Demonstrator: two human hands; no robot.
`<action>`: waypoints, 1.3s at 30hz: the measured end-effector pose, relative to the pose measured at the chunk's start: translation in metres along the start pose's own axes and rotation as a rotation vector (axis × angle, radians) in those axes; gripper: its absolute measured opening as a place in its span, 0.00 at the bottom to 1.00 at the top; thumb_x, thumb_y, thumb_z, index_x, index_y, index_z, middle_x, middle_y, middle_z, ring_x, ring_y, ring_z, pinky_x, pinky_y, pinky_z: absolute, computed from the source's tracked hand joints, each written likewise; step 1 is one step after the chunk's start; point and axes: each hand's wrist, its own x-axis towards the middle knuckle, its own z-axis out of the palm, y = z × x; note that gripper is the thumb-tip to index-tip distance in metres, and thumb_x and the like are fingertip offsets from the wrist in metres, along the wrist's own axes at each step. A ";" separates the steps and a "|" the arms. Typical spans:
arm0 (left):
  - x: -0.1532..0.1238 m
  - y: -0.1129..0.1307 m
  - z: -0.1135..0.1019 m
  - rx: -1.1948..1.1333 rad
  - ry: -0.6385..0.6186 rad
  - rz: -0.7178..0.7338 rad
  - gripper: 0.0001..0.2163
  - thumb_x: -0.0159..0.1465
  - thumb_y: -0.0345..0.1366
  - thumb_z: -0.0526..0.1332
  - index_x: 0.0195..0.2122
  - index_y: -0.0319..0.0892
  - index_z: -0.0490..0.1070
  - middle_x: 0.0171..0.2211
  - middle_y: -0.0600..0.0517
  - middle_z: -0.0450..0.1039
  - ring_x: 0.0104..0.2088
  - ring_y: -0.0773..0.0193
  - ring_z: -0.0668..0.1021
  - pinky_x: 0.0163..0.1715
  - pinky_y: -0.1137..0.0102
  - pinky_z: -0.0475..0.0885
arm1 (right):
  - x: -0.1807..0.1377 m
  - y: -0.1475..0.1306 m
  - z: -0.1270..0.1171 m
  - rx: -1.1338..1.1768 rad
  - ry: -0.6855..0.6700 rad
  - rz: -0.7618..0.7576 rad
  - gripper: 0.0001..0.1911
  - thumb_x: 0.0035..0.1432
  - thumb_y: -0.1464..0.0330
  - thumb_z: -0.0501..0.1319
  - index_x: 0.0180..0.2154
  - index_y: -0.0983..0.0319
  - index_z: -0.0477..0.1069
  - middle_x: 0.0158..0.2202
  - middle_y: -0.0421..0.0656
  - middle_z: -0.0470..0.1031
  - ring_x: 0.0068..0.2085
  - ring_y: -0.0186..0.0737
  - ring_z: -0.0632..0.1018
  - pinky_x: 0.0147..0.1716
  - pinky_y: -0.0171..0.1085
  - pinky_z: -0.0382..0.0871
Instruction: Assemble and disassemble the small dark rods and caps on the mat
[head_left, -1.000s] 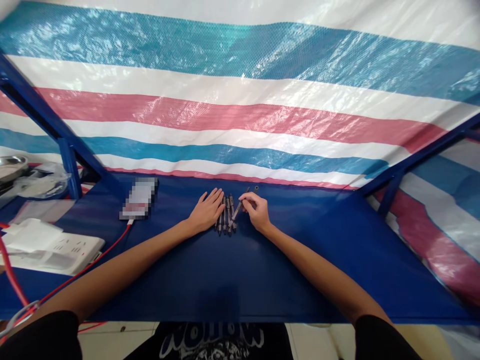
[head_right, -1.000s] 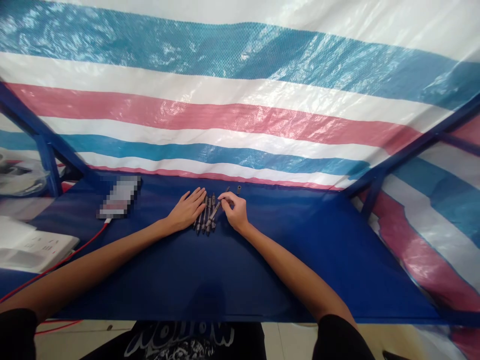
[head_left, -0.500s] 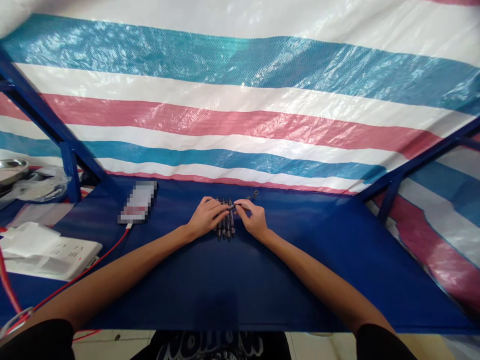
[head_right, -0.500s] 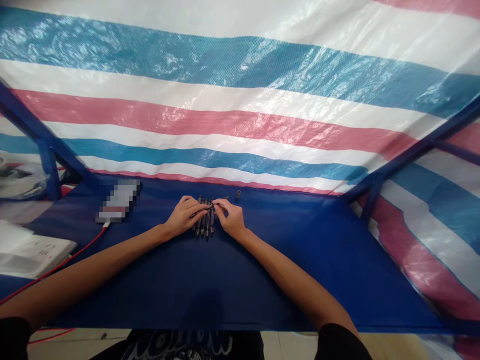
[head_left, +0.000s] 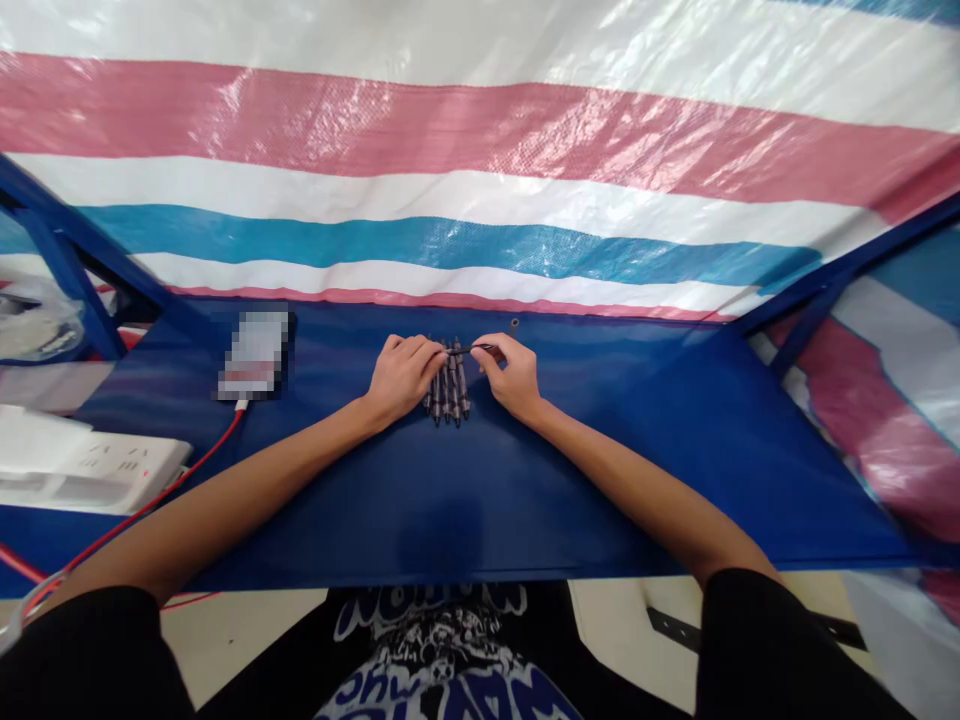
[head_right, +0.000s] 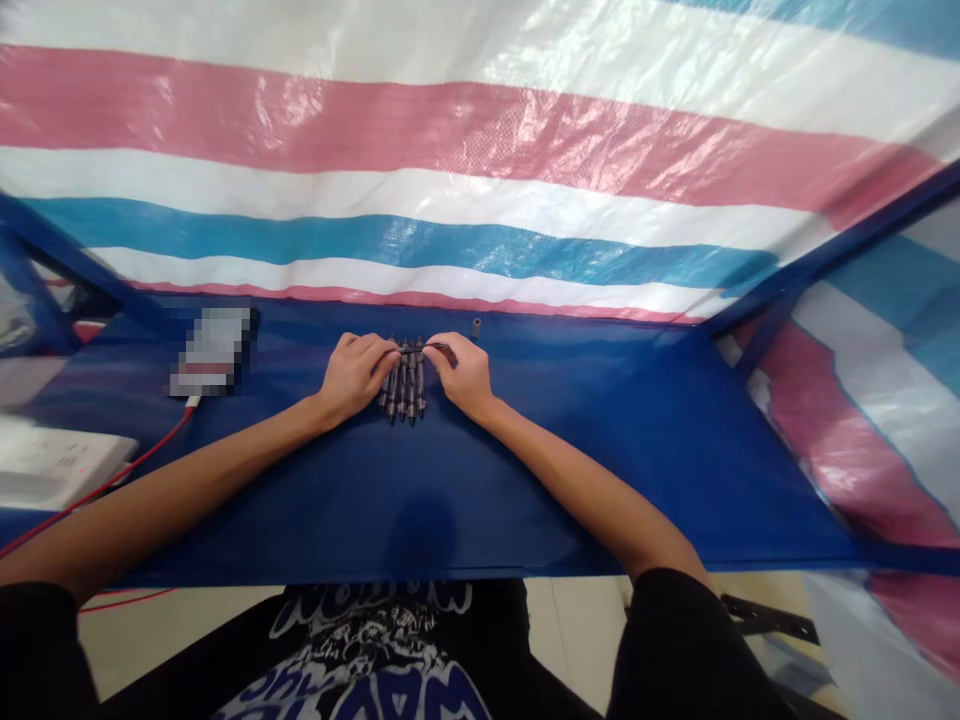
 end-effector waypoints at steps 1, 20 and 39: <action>0.000 0.000 0.000 0.011 -0.008 0.013 0.18 0.71 0.43 0.45 0.39 0.41 0.72 0.33 0.49 0.74 0.35 0.62 0.73 0.39 0.64 0.63 | -0.001 -0.001 0.000 -0.034 -0.015 -0.009 0.15 0.63 0.58 0.54 0.36 0.61 0.72 0.35 0.44 0.76 0.32 0.36 0.76 0.38 0.36 0.72; -0.003 0.003 -0.005 -0.114 0.080 -0.074 0.13 0.70 0.40 0.49 0.42 0.42 0.72 0.34 0.50 0.74 0.37 0.65 0.76 0.36 0.72 0.69 | 0.042 0.035 -0.041 -0.357 0.161 0.011 0.26 0.56 0.68 0.57 0.58 0.61 0.61 0.56 0.53 0.64 0.58 0.48 0.66 0.58 0.51 0.61; 0.001 -0.012 0.001 -0.044 0.121 -0.045 0.09 0.69 0.35 0.53 0.41 0.42 0.73 0.36 0.51 0.76 0.34 0.64 0.74 0.35 0.68 0.64 | 0.003 0.006 -0.004 0.151 0.047 0.053 0.15 0.60 0.59 0.59 0.45 0.60 0.68 0.19 0.33 0.64 0.20 0.32 0.66 0.25 0.34 0.65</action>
